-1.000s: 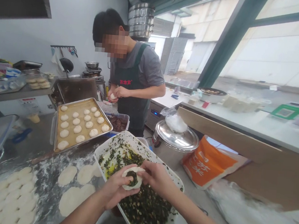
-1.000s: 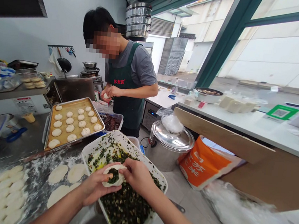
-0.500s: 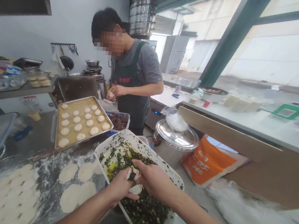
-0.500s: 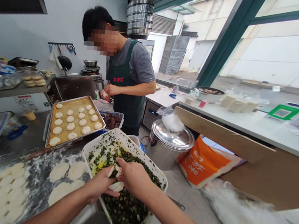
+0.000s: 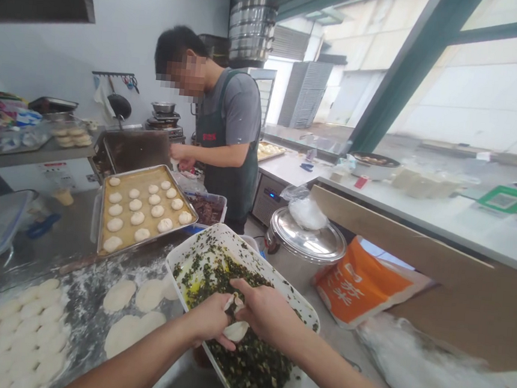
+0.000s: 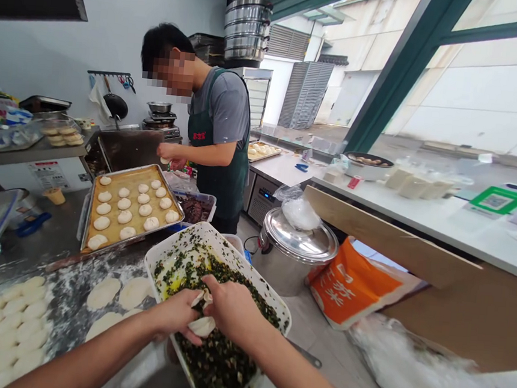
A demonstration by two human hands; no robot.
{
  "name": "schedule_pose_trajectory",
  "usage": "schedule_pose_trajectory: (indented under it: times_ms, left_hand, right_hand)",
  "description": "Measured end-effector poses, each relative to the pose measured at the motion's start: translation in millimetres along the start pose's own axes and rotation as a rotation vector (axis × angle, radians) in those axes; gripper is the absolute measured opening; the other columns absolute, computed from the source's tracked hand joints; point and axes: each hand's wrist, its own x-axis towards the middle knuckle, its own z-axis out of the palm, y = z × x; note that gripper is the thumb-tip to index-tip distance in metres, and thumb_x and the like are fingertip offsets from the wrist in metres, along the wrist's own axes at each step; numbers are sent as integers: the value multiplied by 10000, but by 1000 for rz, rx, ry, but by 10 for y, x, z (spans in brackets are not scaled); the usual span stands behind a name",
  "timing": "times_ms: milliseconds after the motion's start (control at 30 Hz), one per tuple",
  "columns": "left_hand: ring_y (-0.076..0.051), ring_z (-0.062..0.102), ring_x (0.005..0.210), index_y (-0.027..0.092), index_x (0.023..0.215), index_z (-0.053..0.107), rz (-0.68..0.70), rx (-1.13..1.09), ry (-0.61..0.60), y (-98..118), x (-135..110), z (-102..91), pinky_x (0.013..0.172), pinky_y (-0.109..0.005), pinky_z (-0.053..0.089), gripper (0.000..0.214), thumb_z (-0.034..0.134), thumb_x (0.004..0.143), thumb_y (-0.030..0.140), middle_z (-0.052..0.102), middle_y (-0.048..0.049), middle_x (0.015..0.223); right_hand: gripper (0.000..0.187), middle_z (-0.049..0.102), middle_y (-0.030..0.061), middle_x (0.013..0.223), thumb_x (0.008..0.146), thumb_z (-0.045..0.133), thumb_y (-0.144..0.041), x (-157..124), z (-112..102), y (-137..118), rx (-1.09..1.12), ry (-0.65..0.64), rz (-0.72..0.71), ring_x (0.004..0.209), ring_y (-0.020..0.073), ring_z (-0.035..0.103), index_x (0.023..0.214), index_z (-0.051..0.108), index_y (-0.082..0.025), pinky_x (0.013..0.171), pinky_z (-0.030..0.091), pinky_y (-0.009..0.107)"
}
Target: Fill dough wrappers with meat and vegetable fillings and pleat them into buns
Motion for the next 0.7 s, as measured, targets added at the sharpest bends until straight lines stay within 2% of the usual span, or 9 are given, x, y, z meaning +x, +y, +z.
schedule_pose_trajectory:
  times_ms: [100,200,300,433,567,700]
  left_hand:
    - [-204,560,775,200,967,538,-32,-54,47,4,35,-47,596,-359,502,355,566,613,214,578,-57,857]
    - [-175,544,806,200,1014,504,-4,-197,82,27,31,-67,678,-359,483,394,547,622,196,564,-54,890]
    - [-155,532,803,189,1019,510,72,-341,57,54,-6,-47,723,-354,458,369,542,653,224,560,-58,900]
    - [-157,525,801,185,1042,504,93,-407,40,67,-42,-14,729,-363,448,370,533,679,250,552,-62,906]
    - [-155,527,761,181,1019,514,72,-416,45,58,-44,-13,683,-351,458,342,509,696,294,554,-56,846]
    - [-147,533,725,190,967,536,39,-305,57,56,-36,-2,662,-359,469,319,529,675,319,558,-45,829]
  right_hand:
    - [98,618,32,671,734,509,-233,16,8,40,34,-4,-12,666,173,571,788,580,-192,521,255,235]
    - [111,610,31,676,763,475,-233,13,10,82,68,70,16,649,148,550,734,568,-180,523,259,221]
    - [143,600,30,665,785,451,-242,1,4,103,72,107,23,630,134,535,723,558,-171,521,254,215]
    - [160,596,25,648,799,444,-263,-22,-2,102,52,121,31,626,138,541,718,547,-171,522,242,227]
    - [139,605,26,662,794,461,-274,-46,0,84,32,87,43,644,152,562,742,544,-176,526,237,243]
    - [113,619,33,697,782,471,-251,-73,6,63,16,59,23,682,164,575,728,536,-176,536,244,248]
